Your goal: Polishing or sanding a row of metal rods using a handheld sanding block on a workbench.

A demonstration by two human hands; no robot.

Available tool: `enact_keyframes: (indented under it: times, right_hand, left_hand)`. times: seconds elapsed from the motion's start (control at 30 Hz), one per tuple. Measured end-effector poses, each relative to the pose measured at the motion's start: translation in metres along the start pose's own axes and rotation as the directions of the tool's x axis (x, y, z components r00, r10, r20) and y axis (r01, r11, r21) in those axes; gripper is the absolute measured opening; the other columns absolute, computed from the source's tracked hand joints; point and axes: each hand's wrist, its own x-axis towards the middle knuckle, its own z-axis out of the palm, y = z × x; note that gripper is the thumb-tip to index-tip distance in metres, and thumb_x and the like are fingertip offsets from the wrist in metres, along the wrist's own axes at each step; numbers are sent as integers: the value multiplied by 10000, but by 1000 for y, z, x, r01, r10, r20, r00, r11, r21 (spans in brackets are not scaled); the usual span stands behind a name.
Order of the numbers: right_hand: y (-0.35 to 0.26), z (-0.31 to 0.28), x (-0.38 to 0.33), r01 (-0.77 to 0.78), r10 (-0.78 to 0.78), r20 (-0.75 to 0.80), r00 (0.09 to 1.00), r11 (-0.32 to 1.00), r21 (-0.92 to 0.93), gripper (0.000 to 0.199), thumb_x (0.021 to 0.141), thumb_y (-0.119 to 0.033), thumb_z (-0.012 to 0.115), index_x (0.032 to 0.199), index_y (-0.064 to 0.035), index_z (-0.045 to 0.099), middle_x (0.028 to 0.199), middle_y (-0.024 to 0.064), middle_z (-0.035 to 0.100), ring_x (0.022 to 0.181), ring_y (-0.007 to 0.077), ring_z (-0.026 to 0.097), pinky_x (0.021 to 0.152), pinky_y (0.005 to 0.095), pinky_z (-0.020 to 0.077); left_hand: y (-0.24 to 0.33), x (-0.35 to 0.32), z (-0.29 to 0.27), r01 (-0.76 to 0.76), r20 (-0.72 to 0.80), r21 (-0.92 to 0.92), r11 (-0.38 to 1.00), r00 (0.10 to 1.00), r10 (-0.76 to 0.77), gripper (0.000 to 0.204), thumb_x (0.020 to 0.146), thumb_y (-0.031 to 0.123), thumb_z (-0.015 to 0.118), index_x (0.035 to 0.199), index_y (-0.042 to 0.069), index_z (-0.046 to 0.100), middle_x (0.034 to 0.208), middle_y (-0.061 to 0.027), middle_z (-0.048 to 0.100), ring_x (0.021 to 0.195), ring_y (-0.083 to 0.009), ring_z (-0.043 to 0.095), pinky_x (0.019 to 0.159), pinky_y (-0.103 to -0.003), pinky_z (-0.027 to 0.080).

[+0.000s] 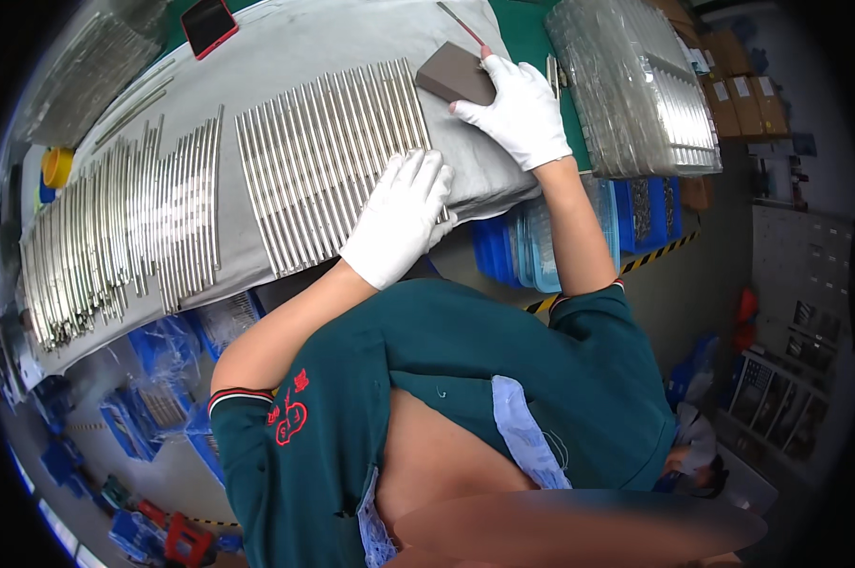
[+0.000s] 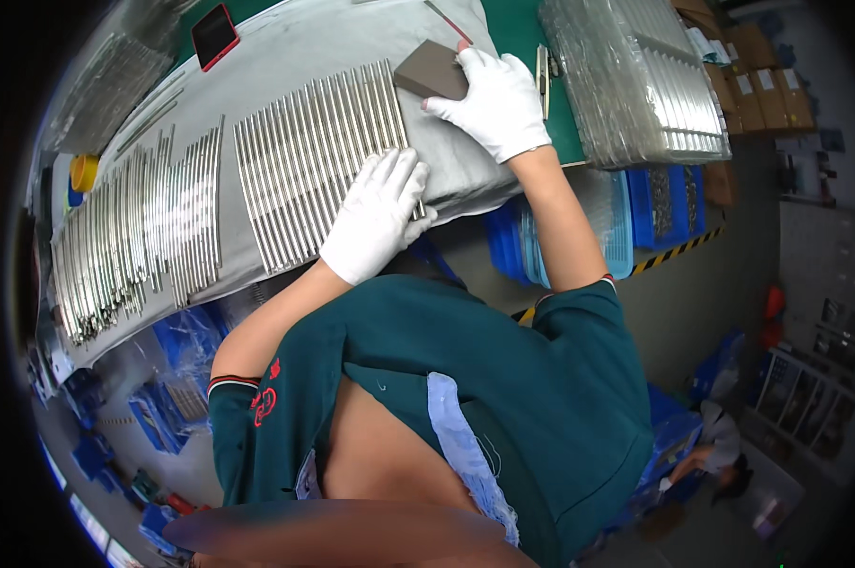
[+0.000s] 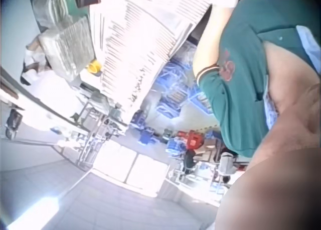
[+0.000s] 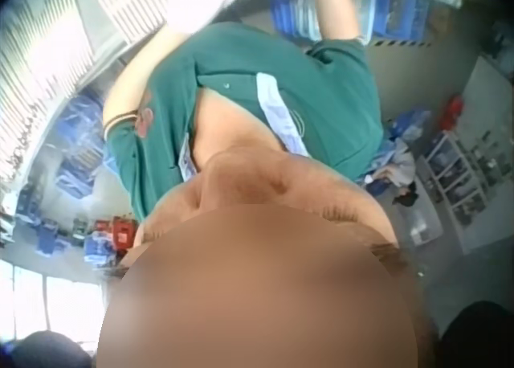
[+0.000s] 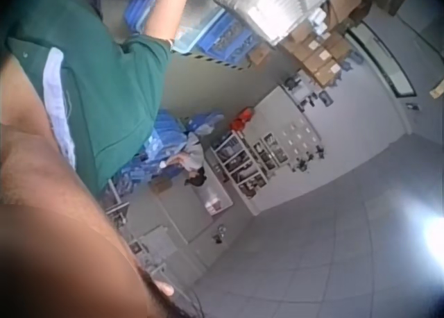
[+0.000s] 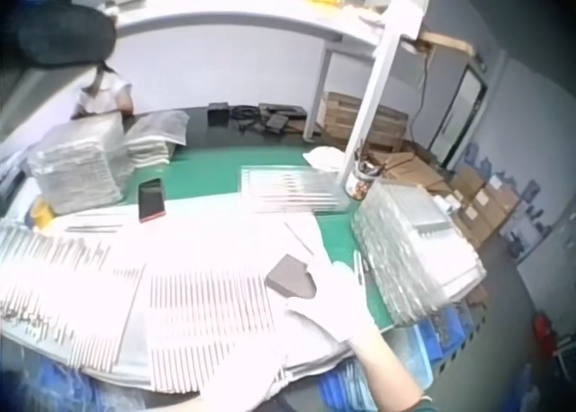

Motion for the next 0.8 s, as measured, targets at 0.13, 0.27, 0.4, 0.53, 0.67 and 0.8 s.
enact_keyframes:
  times: [0.13,0.27,0.4,0.53,0.67,0.8]
  right_hand:
    - [25,14,-4,-12,2,-122,992,996,-86,792,766,-623,702,1264,-13,611,1268,193,605,1215,347,531,1065,404,398]
    - [-2,-14,-4,-295,296,17,955,940,171,473,781,-423,775,1094,-84,670,1227,152,637,1091,333,622,920,397,509]
    - [-7,-11,-6,-74,215,-270,939,889,453,376,774,-239,801,1085,-101,643,1043,124,688,944,299,675,845,373,537]
    - [2,8,-20,52,22,-227,974,947,317,482,774,-220,795,1221,-136,636,1158,108,660,1015,299,656,865,372,537]
    - [1,14,-28,-22,111,-175,978,895,446,576,792,-199,779,1335,-161,590,1238,133,640,1090,311,641,945,358,518]
    - [3,7,-23,-208,271,21,962,686,697,624,828,-173,771,1406,-137,538,1315,112,622,1140,207,625,981,309,488]
  left_hand:
    - [4,-2,7,49,-55,62,997,997,-45,501,891,254,635,1285,-35,525,1327,-222,529,1275,-370,493,1123,-478,348]
    - [2,-2,6,33,-75,142,989,997,-23,483,866,213,654,1255,-46,532,1288,-226,538,1236,-370,511,1093,-475,371]
    - [1,1,1,11,-60,1,1000,998,-11,450,838,179,680,1192,-69,554,1212,-231,563,1177,-368,534,1027,-463,410]
    - [2,0,2,-14,-129,-65,998,992,6,433,825,216,706,1132,-64,584,1158,-221,592,1141,-367,558,1004,-457,429]
    - [3,-3,-4,-24,-136,-88,996,991,12,433,822,239,717,1116,-54,592,1146,-207,601,1111,-355,573,988,-454,439]
    - [2,-4,-9,-37,-216,-152,988,976,3,374,809,214,736,1080,-4,598,1088,-187,601,1029,-352,610,902,-427,502]
